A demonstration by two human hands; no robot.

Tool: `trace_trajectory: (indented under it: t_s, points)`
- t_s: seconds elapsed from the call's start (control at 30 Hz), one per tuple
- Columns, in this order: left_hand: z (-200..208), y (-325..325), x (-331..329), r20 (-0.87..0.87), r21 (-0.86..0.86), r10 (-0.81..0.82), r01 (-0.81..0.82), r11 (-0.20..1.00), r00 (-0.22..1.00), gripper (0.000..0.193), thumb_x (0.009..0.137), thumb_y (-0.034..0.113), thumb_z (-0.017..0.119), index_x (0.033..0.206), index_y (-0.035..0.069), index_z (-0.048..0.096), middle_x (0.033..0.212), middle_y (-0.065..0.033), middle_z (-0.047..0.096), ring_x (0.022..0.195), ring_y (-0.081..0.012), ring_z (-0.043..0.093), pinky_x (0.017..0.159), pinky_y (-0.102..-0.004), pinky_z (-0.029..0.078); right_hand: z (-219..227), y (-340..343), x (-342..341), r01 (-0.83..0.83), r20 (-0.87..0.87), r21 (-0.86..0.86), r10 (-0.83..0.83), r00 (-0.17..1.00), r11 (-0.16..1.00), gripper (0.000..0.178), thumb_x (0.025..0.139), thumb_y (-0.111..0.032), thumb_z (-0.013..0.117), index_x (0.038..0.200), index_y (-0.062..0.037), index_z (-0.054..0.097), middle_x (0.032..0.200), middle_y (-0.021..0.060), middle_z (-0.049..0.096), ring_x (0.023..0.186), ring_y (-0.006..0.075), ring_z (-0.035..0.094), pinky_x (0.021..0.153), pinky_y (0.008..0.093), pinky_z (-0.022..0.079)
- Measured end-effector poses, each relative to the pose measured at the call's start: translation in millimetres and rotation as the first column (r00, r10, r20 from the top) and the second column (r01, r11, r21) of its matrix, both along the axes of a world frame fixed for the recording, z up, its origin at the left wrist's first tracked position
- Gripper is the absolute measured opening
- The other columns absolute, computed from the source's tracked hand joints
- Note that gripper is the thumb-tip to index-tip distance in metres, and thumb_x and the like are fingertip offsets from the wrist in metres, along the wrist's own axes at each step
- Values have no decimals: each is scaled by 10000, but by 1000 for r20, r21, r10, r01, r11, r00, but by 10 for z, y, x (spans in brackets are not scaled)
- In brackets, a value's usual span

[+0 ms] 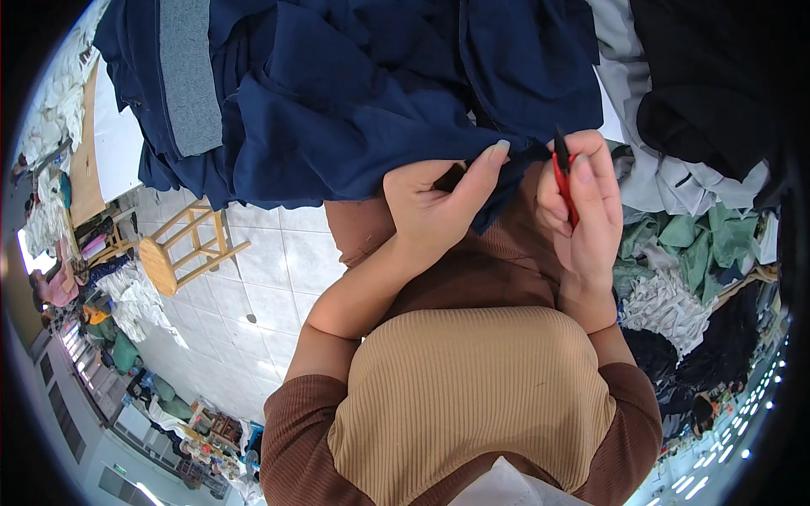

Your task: The person trims threads from blue fabric with thread snips, fastens a belt buckle around their waist, and cuts loose threads on the fabric using the thread snips.

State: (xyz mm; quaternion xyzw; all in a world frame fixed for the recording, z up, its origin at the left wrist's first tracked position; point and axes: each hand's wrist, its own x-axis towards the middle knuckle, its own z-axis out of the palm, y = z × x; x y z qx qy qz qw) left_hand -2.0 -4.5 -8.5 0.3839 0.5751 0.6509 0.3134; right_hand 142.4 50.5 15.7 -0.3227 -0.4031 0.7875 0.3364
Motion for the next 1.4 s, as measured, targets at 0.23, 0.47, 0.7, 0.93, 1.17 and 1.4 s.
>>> trace_trajectory:
  t_s: [0.23,0.47,0.7,0.93,1.17,1.4]
  points:
    - [18,16,45,84,-18,-1,2,1000,996,60,771,-6,675,726,-35,648,646,19,611,583,-19,504,538,-164,386,4,35,-42,7,2,304,-8,1000,953,349,916,-124,482,1226,5,389,735,-9,487,623,24,405,571,137,311]
    - [34,1,37,68,17,9,-10,1000,998,142,770,11,683,653,-25,612,598,39,567,547,-13,461,501,-166,352,-62,166,-108,259,187,270,-314,931,927,74,852,-56,603,906,-5,592,815,-27,565,687,21,482,612,141,373]
    - [-57,-8,-7,168,-28,-10,15,999,986,341,782,29,684,520,9,467,503,72,443,479,3,353,429,-178,241,-216,384,4,469,85,217,-496,864,856,215,944,-169,463,1021,26,514,571,-46,326,476,27,274,456,203,211]
    - [-51,18,47,127,21,-54,52,998,990,191,795,29,667,626,-19,592,543,74,481,499,4,366,437,-170,263,-94,70,-153,12,331,492,-200,922,870,98,800,30,625,896,12,627,807,-11,616,700,30,535,637,158,423]
    - [-121,-9,18,198,-9,-51,54,998,979,261,790,26,672,565,-10,546,519,77,453,488,4,350,432,-176,251,-257,191,-54,358,125,348,-422,898,866,234,879,-64,564,1094,21,523,855,6,548,744,37,460,685,159,374]
    - [-92,11,38,183,13,-26,24,1000,983,223,794,21,668,597,-22,571,538,68,490,502,-1,385,448,-173,285,-139,25,39,84,186,554,-222,957,828,371,847,-41,560,1193,22,445,970,51,566,868,80,513,782,179,383]
